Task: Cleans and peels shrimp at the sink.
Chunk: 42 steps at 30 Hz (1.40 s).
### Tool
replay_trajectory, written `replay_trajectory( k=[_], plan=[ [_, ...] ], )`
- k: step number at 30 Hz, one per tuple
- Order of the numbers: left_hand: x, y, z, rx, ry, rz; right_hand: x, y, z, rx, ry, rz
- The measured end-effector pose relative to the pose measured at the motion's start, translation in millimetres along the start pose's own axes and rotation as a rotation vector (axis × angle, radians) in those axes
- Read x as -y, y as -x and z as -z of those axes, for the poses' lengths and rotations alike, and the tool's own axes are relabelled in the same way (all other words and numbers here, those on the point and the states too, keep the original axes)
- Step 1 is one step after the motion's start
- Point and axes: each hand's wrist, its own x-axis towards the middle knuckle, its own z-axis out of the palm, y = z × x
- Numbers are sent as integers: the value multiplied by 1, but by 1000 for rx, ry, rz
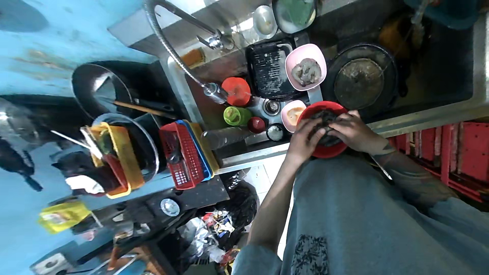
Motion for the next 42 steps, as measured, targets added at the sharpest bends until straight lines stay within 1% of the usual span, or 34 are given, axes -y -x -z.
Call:
replay_trajectory(
  k=[1,2,5,8,11,14,18,23,25,28,31,34,38,40,42],
  plan=[
    [3,-2,-2,14,-62,-100,1,-1,1,28,-1,-11],
    [6,-3,-5,28,-115,-160,2,-1,2,52,2,-18],
    [11,-4,-9,38,-219,-212,6,-5,5,119,15,-47],
    [9,-2,-10,69,-259,-190,8,-7,7,164,27,-76],
    [8,1,-12,69,-234,-144,10,-8,9,180,-4,-130],
    [12,4,-16,15,-144,-95,13,-10,8,170,-71,-215],
    [7,7,-17,-21,-33,4,17,-17,12,209,-221,-288],
    [12,10,-16,-26,86,74,22,-16,12,166,-327,-297],
    [13,12,-13,9,94,75,18,-16,7,142,-316,-287],
    [12,11,-10,38,63,15,12,-19,2,137,-302,-262],
    [14,9,-11,25,-18,-34,16,-18,-3,86,-277,-253],
    [15,9,-15,14,-73,-51,14,-21,-4,102,-287,-265],
    [16,11,-15,17,-62,-29,8,-21,-1,117,-274,-307],
    [16,17,-10,3,-48,-9,4,-20,4,133,-211,-316],
    [12,25,0,-9,-53,29,4,-19,8,146,-83,-273]
  ],
)
